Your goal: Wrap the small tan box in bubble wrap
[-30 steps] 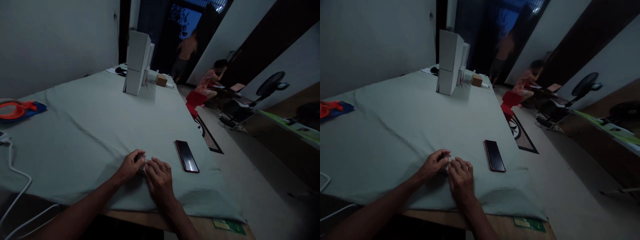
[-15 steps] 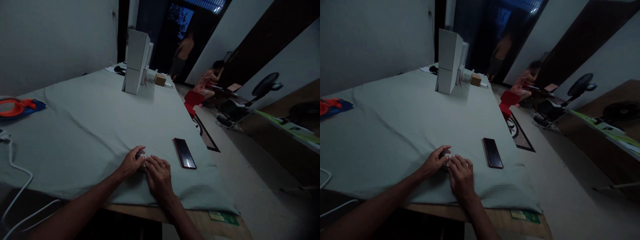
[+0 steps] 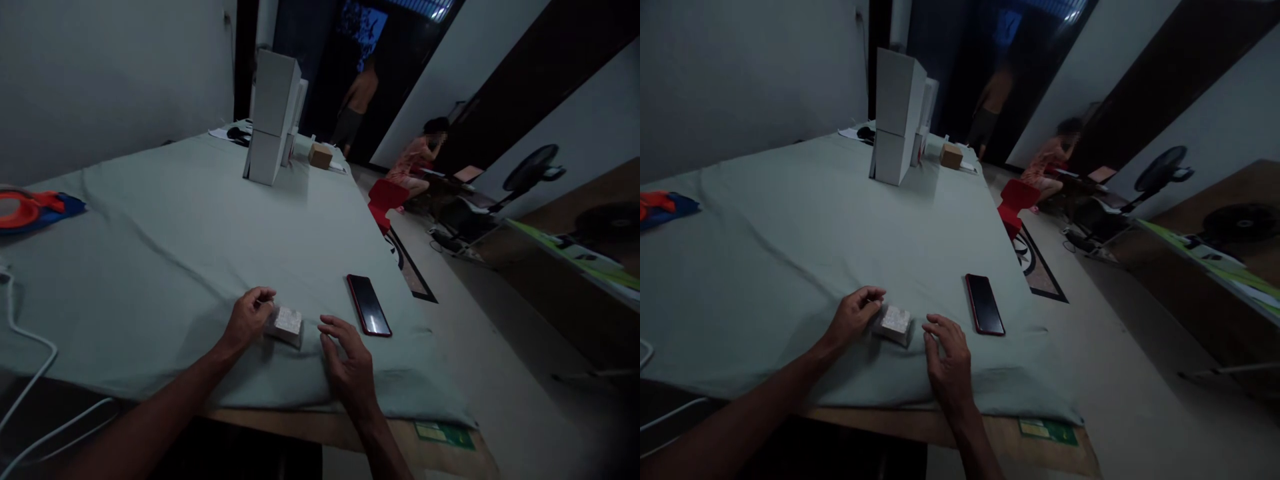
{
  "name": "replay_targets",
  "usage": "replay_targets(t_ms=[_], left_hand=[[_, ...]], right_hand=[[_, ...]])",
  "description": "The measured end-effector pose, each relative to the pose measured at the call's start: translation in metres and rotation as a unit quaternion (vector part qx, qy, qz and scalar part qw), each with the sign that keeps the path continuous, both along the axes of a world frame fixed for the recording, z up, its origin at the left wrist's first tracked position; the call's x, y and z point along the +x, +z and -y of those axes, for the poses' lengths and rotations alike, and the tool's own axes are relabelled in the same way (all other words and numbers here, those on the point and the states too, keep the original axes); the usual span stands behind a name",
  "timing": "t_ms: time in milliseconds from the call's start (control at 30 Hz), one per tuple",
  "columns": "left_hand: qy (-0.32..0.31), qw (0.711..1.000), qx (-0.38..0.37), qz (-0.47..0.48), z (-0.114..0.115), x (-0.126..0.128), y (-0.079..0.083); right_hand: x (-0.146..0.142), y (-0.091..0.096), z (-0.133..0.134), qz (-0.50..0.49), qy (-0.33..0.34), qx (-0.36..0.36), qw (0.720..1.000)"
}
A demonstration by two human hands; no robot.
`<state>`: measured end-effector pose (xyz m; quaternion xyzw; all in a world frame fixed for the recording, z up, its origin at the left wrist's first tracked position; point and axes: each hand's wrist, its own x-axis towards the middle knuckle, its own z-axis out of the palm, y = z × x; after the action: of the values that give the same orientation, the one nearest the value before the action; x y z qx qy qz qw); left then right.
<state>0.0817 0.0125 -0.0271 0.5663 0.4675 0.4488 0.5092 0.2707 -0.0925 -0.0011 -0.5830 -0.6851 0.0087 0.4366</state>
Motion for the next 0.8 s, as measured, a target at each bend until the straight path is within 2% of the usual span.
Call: replay_targets(t_ms=[233, 467, 667, 800], left_hand=[[0.006, 0.997, 0.04, -0.071, 0.006, -0.002, 0.007], [-0.015, 0.986, 0.117, -0.122, 0.013, -0.001, 0.012], [-0.026, 0.973, 0.178, -0.148, 0.016, 0.002, 0.012], [-0.034, 0.957, 0.216, -0.191, 0.02, 0.003, 0.009]], right_hand=[[-0.001, -0.001, -0.02, -0.009, 0.023, -0.029, 0.999], [-0.003, -0.001, -0.039, -0.085, 0.047, -0.116, 0.988], [-0.001, 0.008, -0.052, -0.128, 0.017, -0.22, 0.967], [0.006, 0.003, -0.07, -0.161, 0.024, -0.26, 0.952]])
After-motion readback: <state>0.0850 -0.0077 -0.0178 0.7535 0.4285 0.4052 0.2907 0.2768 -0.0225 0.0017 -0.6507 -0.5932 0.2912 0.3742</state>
